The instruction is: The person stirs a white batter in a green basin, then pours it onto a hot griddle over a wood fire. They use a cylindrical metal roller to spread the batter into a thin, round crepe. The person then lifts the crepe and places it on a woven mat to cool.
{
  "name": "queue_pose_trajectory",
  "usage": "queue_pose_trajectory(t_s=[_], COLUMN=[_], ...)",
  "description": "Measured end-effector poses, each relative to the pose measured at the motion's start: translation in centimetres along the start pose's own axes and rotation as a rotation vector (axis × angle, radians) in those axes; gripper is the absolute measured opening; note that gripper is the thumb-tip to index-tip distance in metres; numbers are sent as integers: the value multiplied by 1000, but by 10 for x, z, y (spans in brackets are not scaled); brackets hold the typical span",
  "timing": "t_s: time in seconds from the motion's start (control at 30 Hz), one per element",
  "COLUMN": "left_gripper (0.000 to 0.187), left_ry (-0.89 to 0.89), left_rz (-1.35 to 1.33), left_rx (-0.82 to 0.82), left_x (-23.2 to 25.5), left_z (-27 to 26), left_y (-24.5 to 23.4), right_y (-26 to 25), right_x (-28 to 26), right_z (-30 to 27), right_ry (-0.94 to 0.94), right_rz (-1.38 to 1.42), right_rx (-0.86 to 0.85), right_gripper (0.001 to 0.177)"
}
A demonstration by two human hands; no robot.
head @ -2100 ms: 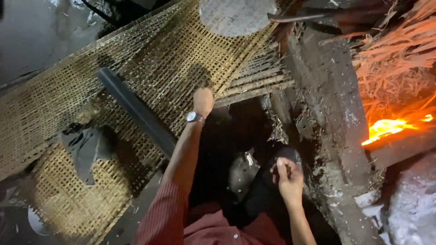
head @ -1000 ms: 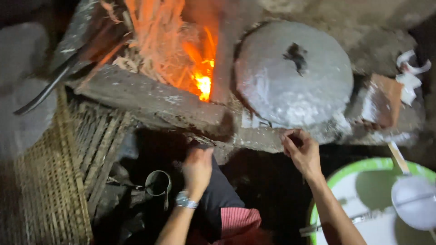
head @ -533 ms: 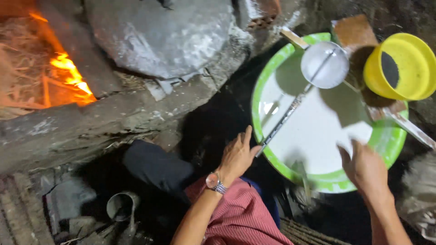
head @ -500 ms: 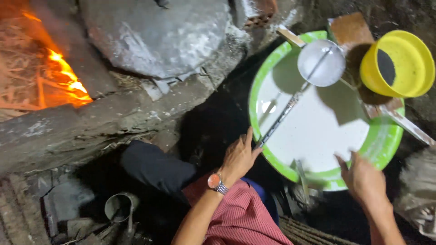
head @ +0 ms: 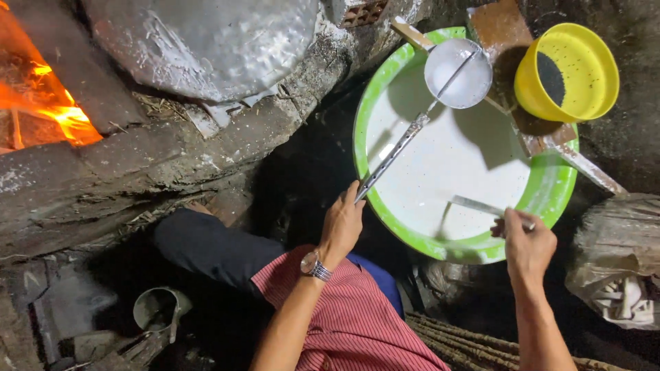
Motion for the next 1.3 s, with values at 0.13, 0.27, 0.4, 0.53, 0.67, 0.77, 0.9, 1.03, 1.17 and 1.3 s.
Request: queue_pose_trajectory(t_s=[0.13,0.27,0.4,0.53,0.67,0.77,0.9,1.03,1.17,1.3], left_gripper=[42,44,45,51,61,69,73,80,80,74], left_ry=[15,38,53,-27,-181,-339,-477,-505,-482,-466], left_rz=[29,76,134,25,-180,-300,-483,-556,-548,-511], left_rx=[-18,-36,-43,-76,-86,-181,-256,-262,-260,-237], left_x=[-2,-3,4,2,-31,-36,-25,-27,-11,-10], left_z=[-2,-1,0,10,31,43,47,44,40,38], left_y=[-1,0,-6,-5,19,14,11,13,6,4], right_y=[29,37,41,22,-3,-6,7,21,31,37], right_x=[2,-16,-10,-1,-5,-3,-10,-19,-29,-31], right_z=[17,0,-22,-39,-44,-38,-29,-11,-5,-14], right_ry=[-10,-82,-423,-637,-735,-764,-731,-654,-590,-536], right_rz=[480,259,6,-136,-190,-76,51,344,510,549], right_rx=[-84,-207,-229,-80,160,231,292,291,234,192], right_gripper=[36,35,31,30,29,29,26,22,23,23])
Point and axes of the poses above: each hand's wrist, its own z-axis towards the middle knuckle, its own y-axis out of the palm, x = y × z, the point moved 4 cm from there along z, towards the middle knuckle, and after that the axes turned 5 degrees about -y, right-handed, at the moved point
